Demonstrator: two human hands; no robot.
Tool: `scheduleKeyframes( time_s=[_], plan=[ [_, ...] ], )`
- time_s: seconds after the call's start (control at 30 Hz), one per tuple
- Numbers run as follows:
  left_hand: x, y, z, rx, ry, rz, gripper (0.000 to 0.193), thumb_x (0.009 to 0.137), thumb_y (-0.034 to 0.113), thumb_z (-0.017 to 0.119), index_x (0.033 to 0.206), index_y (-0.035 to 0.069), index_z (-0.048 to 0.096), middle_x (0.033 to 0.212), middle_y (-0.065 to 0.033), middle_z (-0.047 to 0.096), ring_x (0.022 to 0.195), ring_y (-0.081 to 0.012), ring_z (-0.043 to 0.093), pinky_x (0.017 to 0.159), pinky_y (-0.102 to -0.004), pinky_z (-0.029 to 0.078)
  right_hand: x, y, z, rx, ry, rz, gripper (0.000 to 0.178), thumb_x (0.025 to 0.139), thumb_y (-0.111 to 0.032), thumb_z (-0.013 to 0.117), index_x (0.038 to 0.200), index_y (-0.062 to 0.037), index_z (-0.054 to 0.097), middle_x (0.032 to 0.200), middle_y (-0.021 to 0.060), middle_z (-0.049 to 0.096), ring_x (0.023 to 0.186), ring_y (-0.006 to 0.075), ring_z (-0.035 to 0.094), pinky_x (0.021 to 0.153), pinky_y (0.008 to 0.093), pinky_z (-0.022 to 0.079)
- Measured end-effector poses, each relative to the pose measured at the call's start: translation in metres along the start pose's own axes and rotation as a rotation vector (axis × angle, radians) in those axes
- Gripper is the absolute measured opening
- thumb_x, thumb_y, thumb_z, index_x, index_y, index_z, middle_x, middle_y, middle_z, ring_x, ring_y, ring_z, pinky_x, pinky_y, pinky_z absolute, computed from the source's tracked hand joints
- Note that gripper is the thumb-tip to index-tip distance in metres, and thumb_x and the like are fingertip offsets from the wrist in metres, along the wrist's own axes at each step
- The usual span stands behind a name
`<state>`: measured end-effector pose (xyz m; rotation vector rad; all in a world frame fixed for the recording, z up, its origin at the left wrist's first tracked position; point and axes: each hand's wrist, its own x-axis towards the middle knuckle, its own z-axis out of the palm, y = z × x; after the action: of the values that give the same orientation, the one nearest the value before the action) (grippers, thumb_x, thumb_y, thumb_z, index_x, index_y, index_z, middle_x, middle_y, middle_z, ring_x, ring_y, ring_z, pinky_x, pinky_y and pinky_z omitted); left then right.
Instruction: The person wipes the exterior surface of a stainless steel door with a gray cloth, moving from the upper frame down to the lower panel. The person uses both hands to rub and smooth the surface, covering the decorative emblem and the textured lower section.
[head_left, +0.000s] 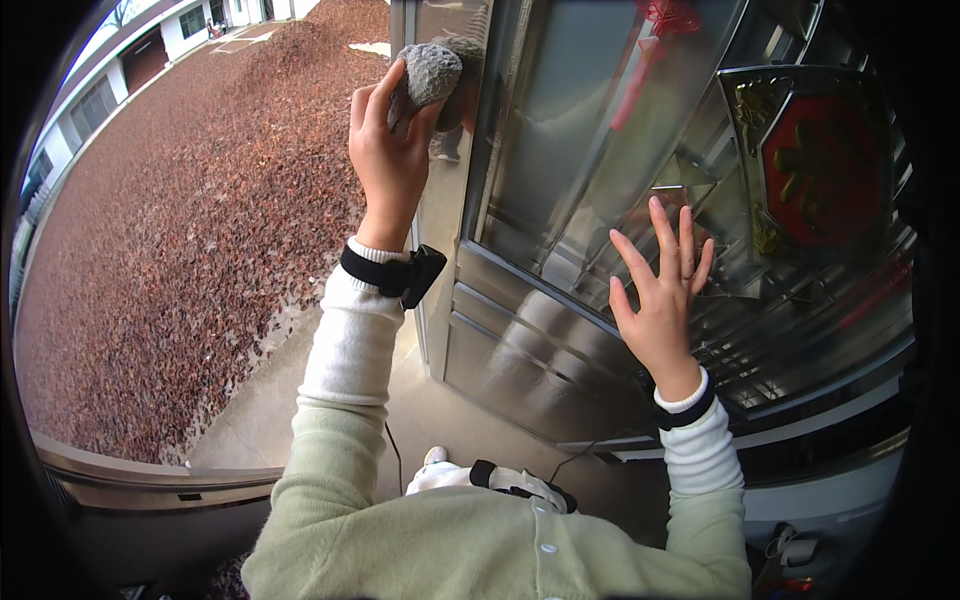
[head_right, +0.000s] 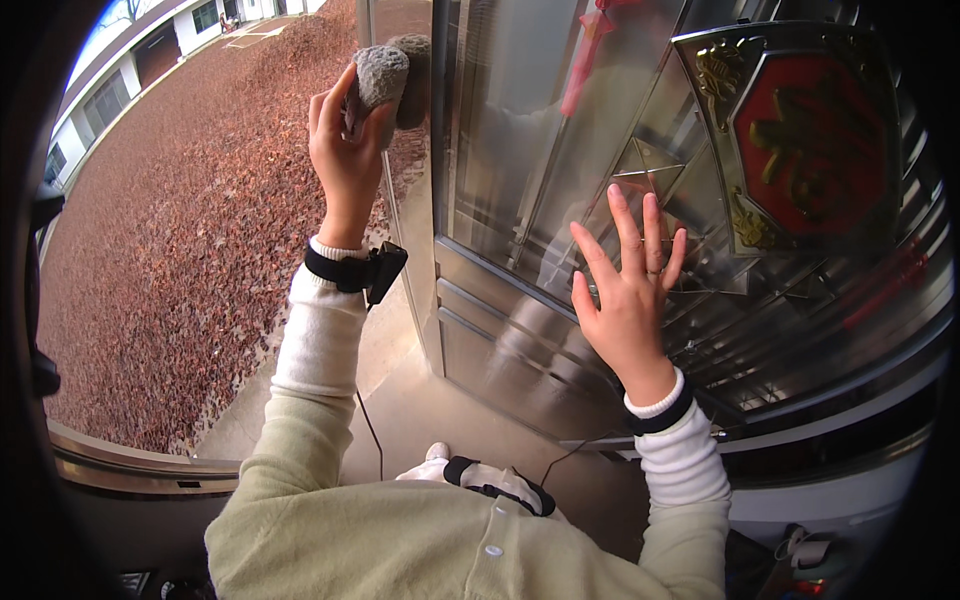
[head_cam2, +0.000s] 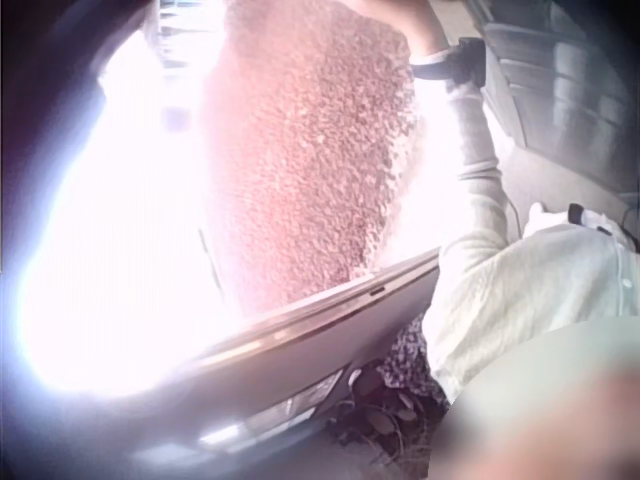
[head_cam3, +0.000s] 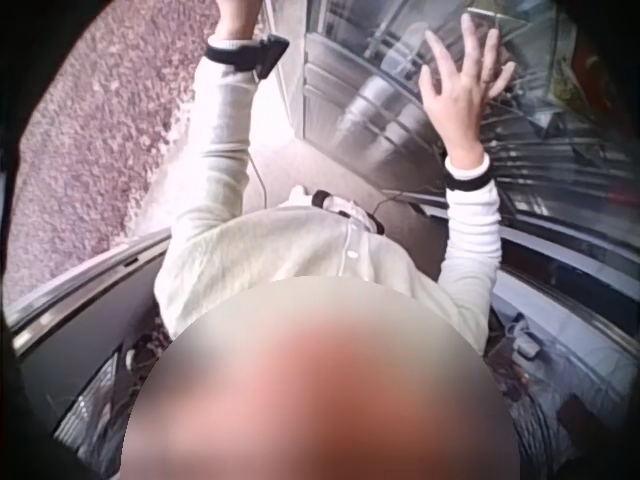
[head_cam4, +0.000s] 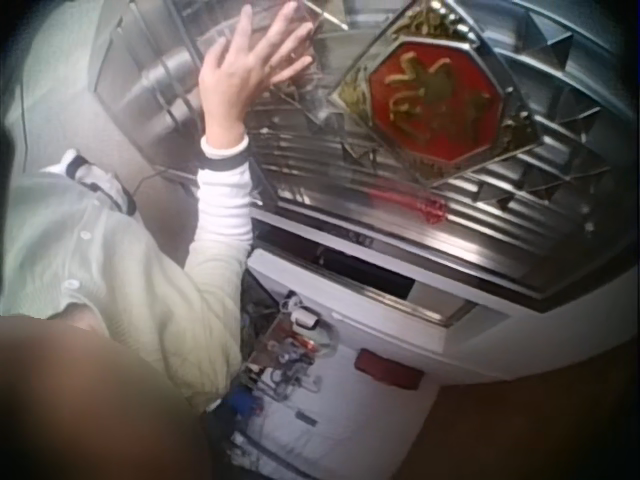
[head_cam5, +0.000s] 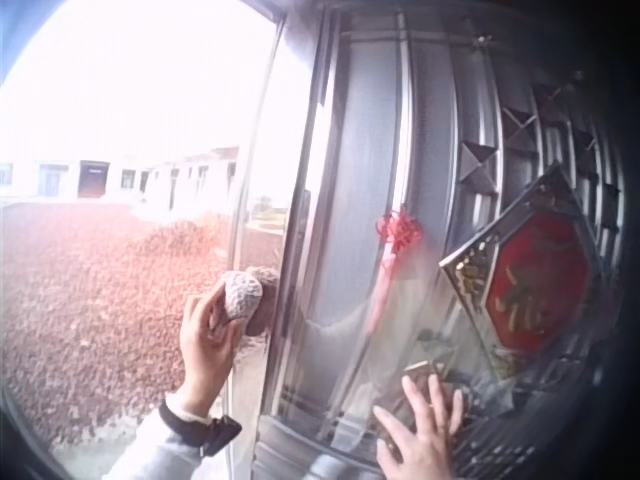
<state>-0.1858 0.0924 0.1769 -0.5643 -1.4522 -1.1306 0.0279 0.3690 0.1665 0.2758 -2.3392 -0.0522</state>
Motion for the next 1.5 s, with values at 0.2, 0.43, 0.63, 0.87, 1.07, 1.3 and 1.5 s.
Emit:
scheduleKeyframes(
  time_s=[0.2,0.43,0.63,0.87,1.07,1.3,1.5],
  plan=[
    [-0.024,0.007,-0.003,0.019,-0.049,-0.026,0.056,0.076,0.001,0.086,0.129,0.012,0.072,0.105,-0.0078,0.069,0.095,-0.0278,0.069,0.082,-0.0379,0.056,0.0,-0.001,0.0,-0.022,-0.013,0.007,0.048,0.085,-0.013,0.074,0.132,-0.0192,0.072,0.17,0.0101,0.035,0.161,0.0391,0.018,0.126,0.0652,0.006],
    [-0.083,0.008,-0.008,0.014,-0.123,-0.077,0.058,0.07,0.0,0.088,0.124,0.014,0.073,0.108,-0.0077,0.069,0.098,-0.0296,0.068,0.084,-0.0394,0.055,0.0,0.0,-0.001,-0.043,-0.018,-0.003,0.048,0.085,-0.013,0.074,0.132,-0.0182,0.072,0.169,0.0114,0.036,0.16,0.0399,0.019,0.126,0.0649,0.006],
    [-0.128,0.007,-0.019,0.045,-0.241,-0.123,0.061,0.069,0.002,0.088,0.127,0.014,0.071,0.108,-0.0079,0.069,0.1,-0.0307,0.067,0.084,-0.0405,0.055,0.0,-0.002,-0.003,-0.063,-0.01,-0.022,0.048,0.084,-0.012,0.073,0.132,-0.0173,0.072,0.169,0.0116,0.036,0.16,0.04,0.019,0.126,0.065,0.007],
    [-0.146,0.011,-0.04,-0.103,-0.294,-0.32,0.058,0.078,0.003,0.087,0.133,0.005,0.065,0.111,-0.0138,0.063,0.101,-0.0322,0.066,0.089,-0.0389,0.054,-0.01,-0.001,-0.006,-0.027,-0.035,-0.005,0.05,0.085,-0.01,0.073,0.134,-0.0165,0.07,0.17,0.0126,0.034,0.16,0.0397,0.021,0.127,0.0626,0.01],
    [-0.131,0.015,0.002,-0.041,-0.043,-0.381,0.055,0.089,0.011,0.082,0.135,-0.002,0.056,0.117,-0.0166,0.056,0.109,-0.0332,0.059,0.097,-0.0399,0.048,-0.034,0.004,0.0,0.016,-0.036,0.057,0.052,0.084,-0.01,0.073,0.135,-0.018,0.07,0.17,0.0137,0.035,0.16,0.039,0.022,0.127,0.0603,0.013],
    [-0.144,0.039,0.041,0.016,0.028,-0.366,0.057,0.089,0.012,0.083,0.133,-0.005,0.05,0.117,-0.0176,0.052,0.111,-0.0348,0.056,0.101,-0.0425,0.045,-0.055,0.008,-0.005,0.065,-0.047,0.103,0.051,0.083,-0.009,0.074,0.134,-0.0155,0.071,0.169,0.0151,0.035,0.159,0.0398,0.023,0.127,0.0574,0.016],
    [-0.15,0.053,0.056,0.056,0.056,-0.355,0.056,0.09,0.011,0.082,0.134,-0.006,0.051,0.116,-0.0177,0.05,0.109,-0.0333,0.054,0.097,-0.042,0.045,-0.068,0.009,-0.006,0.111,-0.075,0.141,0.052,0.085,-0.011,0.074,0.136,-0.0162,0.07,0.17,0.0142,0.032,0.16,0.0398,0.02,0.126,0.0577,0.016]
  ],
)
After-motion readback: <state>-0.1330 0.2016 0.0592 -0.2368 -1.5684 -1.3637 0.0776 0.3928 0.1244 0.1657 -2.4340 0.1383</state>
